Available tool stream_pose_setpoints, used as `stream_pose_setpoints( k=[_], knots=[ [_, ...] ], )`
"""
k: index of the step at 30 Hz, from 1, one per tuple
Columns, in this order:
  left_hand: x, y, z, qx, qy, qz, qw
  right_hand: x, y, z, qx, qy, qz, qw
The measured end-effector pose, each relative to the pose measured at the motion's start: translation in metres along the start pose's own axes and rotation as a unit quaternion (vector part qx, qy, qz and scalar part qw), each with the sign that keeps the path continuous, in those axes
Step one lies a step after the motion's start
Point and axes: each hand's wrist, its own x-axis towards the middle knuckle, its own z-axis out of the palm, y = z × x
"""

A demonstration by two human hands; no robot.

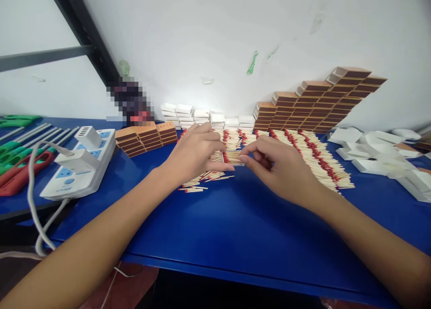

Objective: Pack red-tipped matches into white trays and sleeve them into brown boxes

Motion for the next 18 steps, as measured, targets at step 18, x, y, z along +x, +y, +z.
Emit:
stream_pose_setpoints(
  k=[18],
  knots=[
    [-0.001, -0.011, -0.003, 0.043, -0.001, -0.060, 0.997, -0.006, 0.003, 0.029, 0.002, -0.194, 0.002, 0.981]
  ],
)
